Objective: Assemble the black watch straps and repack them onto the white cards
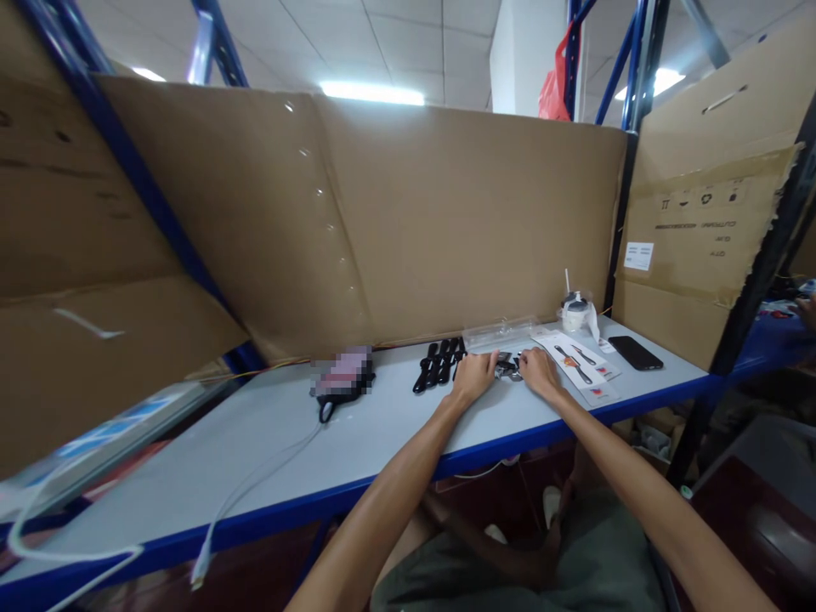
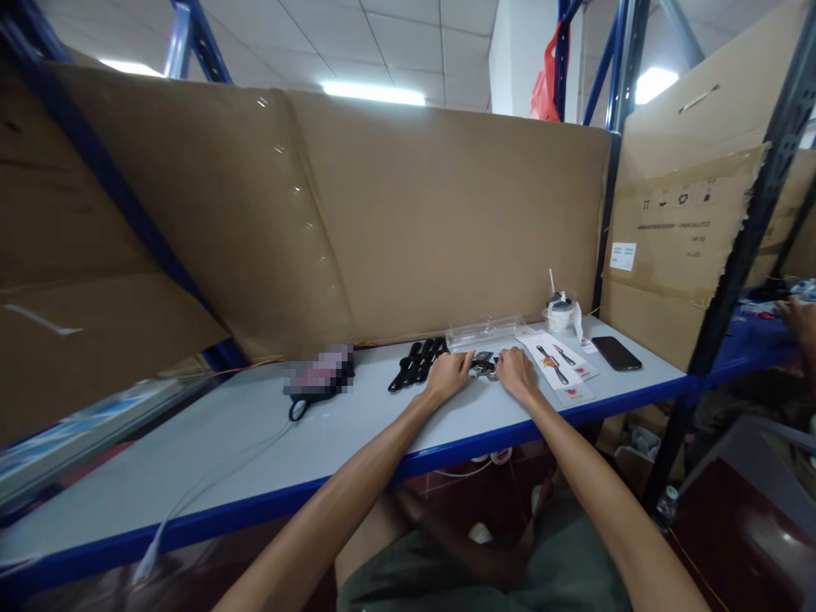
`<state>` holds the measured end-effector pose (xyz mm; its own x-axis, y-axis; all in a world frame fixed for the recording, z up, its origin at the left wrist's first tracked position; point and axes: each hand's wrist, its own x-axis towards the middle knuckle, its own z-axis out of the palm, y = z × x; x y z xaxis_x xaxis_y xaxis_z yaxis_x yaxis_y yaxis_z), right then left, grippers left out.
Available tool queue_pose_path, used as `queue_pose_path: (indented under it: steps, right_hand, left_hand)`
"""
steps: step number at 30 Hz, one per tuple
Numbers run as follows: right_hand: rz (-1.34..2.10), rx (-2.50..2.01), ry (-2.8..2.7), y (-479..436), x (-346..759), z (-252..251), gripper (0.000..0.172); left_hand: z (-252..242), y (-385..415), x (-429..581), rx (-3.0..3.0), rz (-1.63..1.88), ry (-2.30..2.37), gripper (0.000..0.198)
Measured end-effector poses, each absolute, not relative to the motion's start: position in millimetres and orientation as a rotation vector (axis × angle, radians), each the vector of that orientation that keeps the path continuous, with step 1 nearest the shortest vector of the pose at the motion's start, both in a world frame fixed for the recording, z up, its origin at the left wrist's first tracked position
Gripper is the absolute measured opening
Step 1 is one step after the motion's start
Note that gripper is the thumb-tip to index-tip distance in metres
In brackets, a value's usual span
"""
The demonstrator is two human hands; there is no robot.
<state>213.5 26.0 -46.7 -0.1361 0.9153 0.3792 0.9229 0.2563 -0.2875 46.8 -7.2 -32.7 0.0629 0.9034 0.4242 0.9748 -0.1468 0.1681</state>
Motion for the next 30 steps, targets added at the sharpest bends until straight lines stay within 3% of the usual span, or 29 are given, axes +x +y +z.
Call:
queue_pose_path:
  steps: [18,25,30]
  right_hand:
    - [0.059,-1.574,-1.979,27,214,-48,0.028]
    - [0.488,-1.034,-1.276,3,268,-8,0.078]
    - [0.403,-1.003,-1.089,-27,327,29,0.100]
  left_hand:
    - [-32,-8,44,-2.166,-0.664,-1.919,0.059]
    - [-32,-7,43,-2.173,-0.668,-1.938,0.060]
    - [-31,-6,44,-2.185,-0.686,-1.932,0.061]
